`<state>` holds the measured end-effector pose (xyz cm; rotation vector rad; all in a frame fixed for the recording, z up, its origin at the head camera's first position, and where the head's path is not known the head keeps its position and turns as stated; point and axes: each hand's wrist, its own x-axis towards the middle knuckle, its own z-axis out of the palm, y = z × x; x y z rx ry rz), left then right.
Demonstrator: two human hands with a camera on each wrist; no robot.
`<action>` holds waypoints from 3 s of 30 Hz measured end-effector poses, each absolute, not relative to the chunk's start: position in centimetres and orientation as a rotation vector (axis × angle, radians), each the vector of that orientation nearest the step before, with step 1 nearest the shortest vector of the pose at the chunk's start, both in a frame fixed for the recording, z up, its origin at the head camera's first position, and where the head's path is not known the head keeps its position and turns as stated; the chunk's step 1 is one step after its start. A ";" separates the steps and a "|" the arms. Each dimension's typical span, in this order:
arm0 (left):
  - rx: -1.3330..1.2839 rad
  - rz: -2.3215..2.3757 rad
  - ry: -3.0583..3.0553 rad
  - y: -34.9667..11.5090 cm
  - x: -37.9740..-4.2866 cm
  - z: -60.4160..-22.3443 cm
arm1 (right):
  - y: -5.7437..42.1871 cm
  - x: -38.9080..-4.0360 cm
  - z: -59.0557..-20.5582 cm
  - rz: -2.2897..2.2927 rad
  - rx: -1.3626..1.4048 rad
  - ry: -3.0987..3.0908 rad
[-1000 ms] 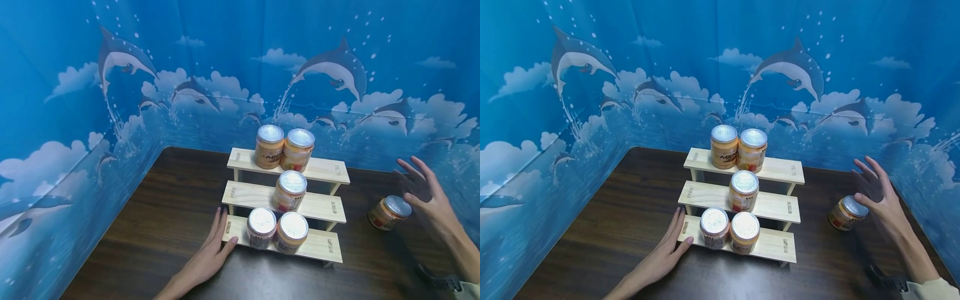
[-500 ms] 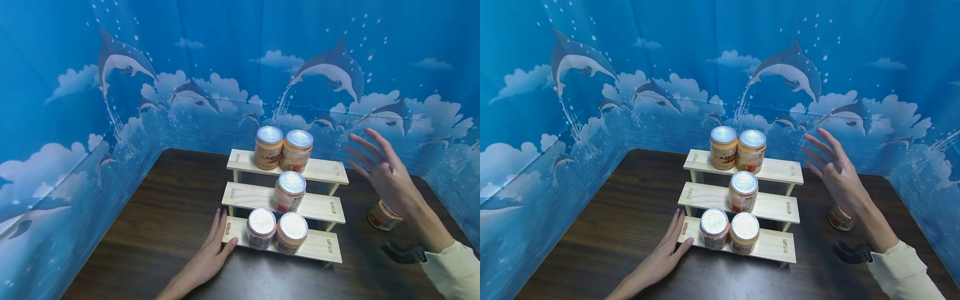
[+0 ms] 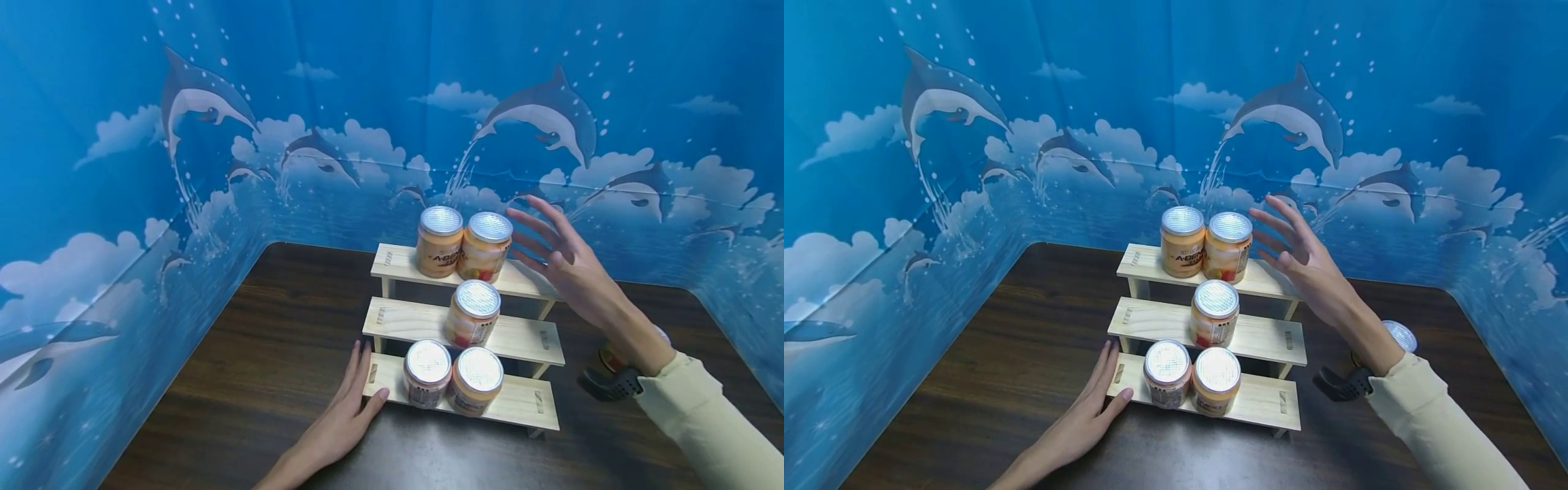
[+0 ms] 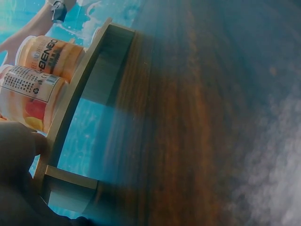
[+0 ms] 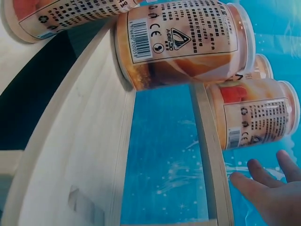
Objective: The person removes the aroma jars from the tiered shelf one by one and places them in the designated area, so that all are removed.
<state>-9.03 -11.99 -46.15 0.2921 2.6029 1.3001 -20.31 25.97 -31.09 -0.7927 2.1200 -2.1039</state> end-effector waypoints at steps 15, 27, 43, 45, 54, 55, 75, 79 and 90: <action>0.306 1.297 2.596 -12.1 -9.0 -46.2 | 23.9 -22.5 -31.9 -2.034 -0.744 2.152; 0.311 1.305 2.605 -12.1 -9.1 -46.2 | 22.4 -24.1 -32.3 -2.043 -0.807 2.068; 0.300 1.307 2.608 -12.0 -9.0 -46.0 | 21.5 -24.1 -32.3 -2.034 -0.773 2.050; 0.299 1.306 2.606 -12.0 -9.0 -46.0 | 21.5 -24.0 -32.3 -2.041 -0.757 2.058; 0.300 1.310 2.602 -12.0 -8.9 -46.1 | 20.9 -23.8 -32.2 -2.051 -0.633 2.126; 0.300 1.309 2.604 -12.0 -8.9 -46.1 | 20.9 -23.8 -32.2 -2.051 -0.617 2.135; 0.312 1.295 2.634 -12.1 -9.0 -46.2 | 20.7 -23.1 -31.8 -2.040 -0.526 2.173; 0.308 1.296 2.631 -12.0 -9.0 -46.1 | 21.0 -23.0 -31.8 -2.039 -0.540 2.170; 0.301 1.291 2.624 -12.1 -8.9 -46.1 | 22.4 -22.5 -31.8 -2.052 -0.573 2.171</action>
